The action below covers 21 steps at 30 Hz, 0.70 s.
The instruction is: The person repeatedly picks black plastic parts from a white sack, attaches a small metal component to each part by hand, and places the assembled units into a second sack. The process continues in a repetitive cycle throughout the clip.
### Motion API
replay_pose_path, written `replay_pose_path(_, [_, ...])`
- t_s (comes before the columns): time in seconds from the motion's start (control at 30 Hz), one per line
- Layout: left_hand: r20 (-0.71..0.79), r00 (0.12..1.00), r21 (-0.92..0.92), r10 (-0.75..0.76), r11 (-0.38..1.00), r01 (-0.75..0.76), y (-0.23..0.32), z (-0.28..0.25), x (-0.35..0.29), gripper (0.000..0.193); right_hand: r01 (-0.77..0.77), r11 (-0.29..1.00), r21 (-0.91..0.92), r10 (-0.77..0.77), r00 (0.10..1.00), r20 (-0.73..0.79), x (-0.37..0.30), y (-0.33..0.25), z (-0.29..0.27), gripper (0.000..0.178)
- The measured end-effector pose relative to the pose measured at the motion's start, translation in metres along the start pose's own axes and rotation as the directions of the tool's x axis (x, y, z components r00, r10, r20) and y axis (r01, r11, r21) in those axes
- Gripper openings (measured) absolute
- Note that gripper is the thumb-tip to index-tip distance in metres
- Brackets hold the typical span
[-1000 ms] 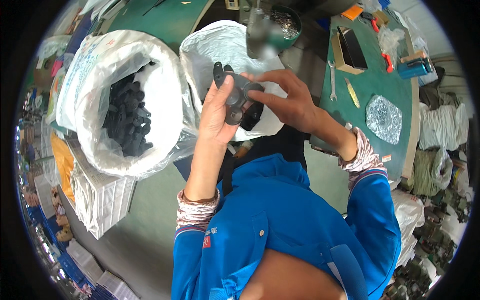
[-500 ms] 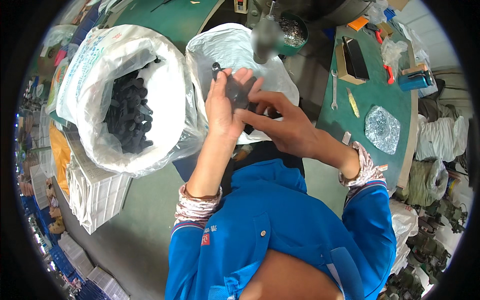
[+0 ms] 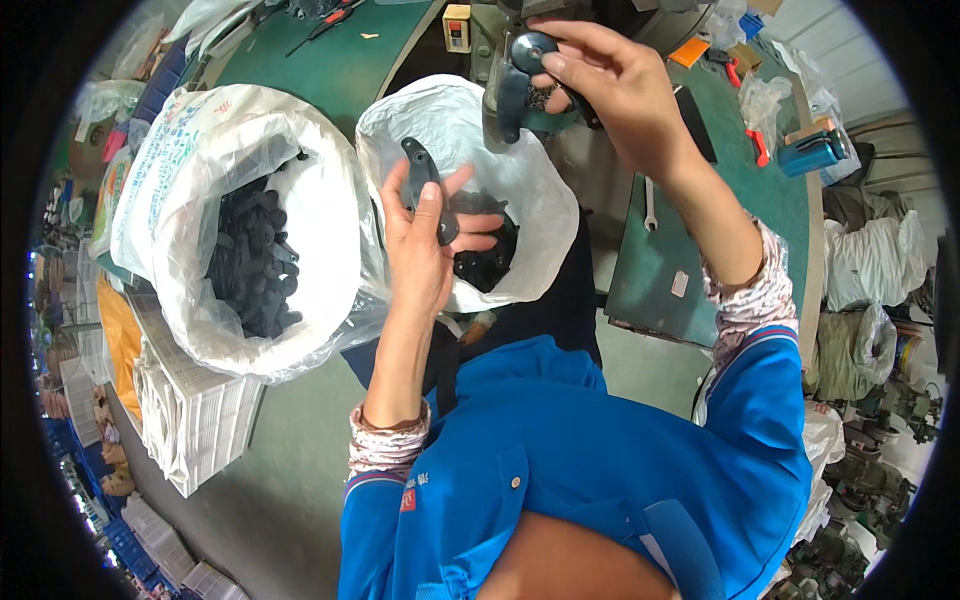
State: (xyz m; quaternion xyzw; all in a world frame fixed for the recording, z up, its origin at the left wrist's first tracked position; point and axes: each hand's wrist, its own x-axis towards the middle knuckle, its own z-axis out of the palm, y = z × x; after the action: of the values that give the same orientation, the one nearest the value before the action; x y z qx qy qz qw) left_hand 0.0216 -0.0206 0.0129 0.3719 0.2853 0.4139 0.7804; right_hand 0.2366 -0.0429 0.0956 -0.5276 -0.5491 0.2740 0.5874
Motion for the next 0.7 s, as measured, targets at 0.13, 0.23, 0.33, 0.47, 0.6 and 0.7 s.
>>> replay_pose_path(0.13, [0.057, 0.998, 0.004, -0.028, 1.0, 0.028, -0.005, -0.013, 0.005, 0.031, -0.305, 0.951, 0.044, 0.3, 0.95, 0.087, 0.045, -0.031, 0.006, 0.02])
replay_pose_path(0.23, [0.034, 0.999, 0.161, -0.029, 0.987, 0.023, -0.006, -0.019, 0.008, 0.027, -0.274, 0.948, -0.163, 0.298, 0.942, 0.153, 0.033, -0.007, -0.003, 0.032])
replay_pose_path(0.33, [0.11, 0.994, 0.263, -0.008, 0.964, -0.022, -0.002, -0.02, 0.007, 0.024, -0.345, 0.938, 0.013, 0.341, 0.932, 0.121, 0.014, 0.009, 0.007, 0.042])
replay_pose_path(0.47, [0.155, 0.984, 0.547, -0.092, 0.837, -0.008, 0.014, -0.019, 0.002, 0.026, -0.448, 0.894, 0.012, 0.441, 0.884, 0.158, -0.015, 0.019, 0.014, 0.032])
replay_pose_path(0.6, [0.196, 0.975, 0.646, -0.103, 0.762, -0.049, 0.013, -0.015, 0.005, 0.022, 0.426, 0.72, -0.548, -0.287, 0.902, 0.324, -0.053, 0.044, 0.026, 0.028])
replay_pose_path(0.7, [0.174, 0.985, 0.488, -0.004, 0.869, -0.083, -0.001, -0.014, 0.007, 0.019, 0.186, 0.863, -0.47, -0.003, 0.932, 0.363, -0.065, 0.044, 0.029, 0.028])
